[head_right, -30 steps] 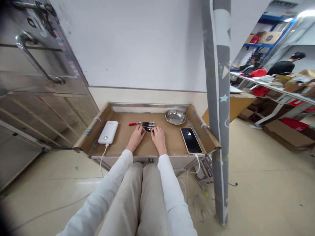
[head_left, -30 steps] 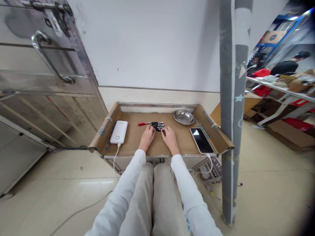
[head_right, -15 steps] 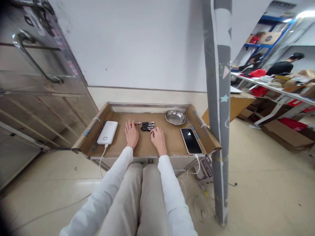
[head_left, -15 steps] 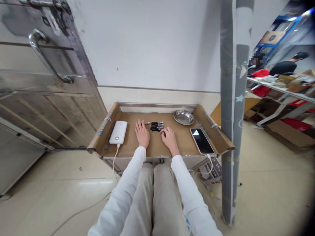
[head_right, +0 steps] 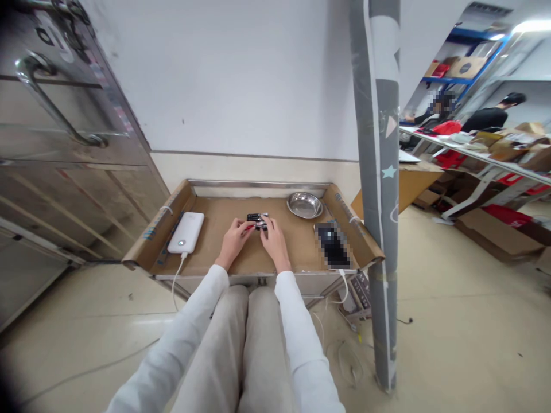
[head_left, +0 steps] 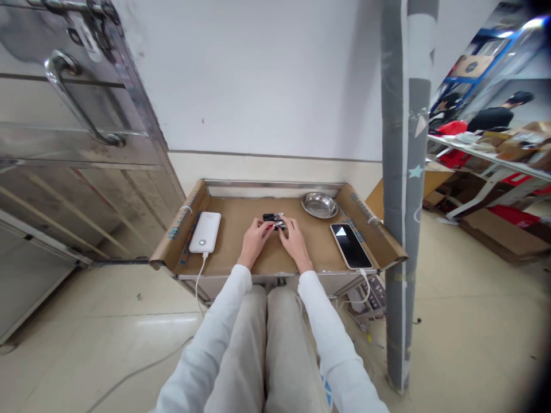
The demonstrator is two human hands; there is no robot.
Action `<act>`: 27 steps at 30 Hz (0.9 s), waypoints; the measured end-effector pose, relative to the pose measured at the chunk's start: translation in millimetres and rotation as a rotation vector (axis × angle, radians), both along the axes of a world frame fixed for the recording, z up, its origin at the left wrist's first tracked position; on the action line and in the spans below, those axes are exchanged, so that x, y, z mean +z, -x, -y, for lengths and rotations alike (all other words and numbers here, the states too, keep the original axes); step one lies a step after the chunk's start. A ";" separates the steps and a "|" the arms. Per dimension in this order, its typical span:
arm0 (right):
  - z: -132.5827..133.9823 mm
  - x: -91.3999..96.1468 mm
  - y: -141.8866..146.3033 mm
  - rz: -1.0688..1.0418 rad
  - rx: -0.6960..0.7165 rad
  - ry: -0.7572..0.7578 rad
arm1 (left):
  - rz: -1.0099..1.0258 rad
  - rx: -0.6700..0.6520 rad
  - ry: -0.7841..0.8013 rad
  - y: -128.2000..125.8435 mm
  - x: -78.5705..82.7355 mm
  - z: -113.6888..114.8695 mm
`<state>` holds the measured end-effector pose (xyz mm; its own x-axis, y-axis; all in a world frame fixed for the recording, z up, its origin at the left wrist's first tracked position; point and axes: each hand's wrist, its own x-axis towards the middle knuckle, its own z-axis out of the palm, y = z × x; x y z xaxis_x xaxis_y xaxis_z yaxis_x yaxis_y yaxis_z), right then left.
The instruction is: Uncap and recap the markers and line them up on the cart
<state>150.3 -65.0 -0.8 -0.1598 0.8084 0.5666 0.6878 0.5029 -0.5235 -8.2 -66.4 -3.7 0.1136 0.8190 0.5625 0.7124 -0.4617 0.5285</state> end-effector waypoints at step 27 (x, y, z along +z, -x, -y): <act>-11.7 -14.0 -4.5 0.011 0.174 0.129 | 0.261 -0.032 -0.134 0.2 4.4 0.8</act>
<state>154.8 -53.3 -14.8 -0.3084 0.8338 0.4579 0.6026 0.5437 -0.5841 -8.4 -67.2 0.7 -0.0245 0.7340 0.6788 0.5441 -0.5598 0.6249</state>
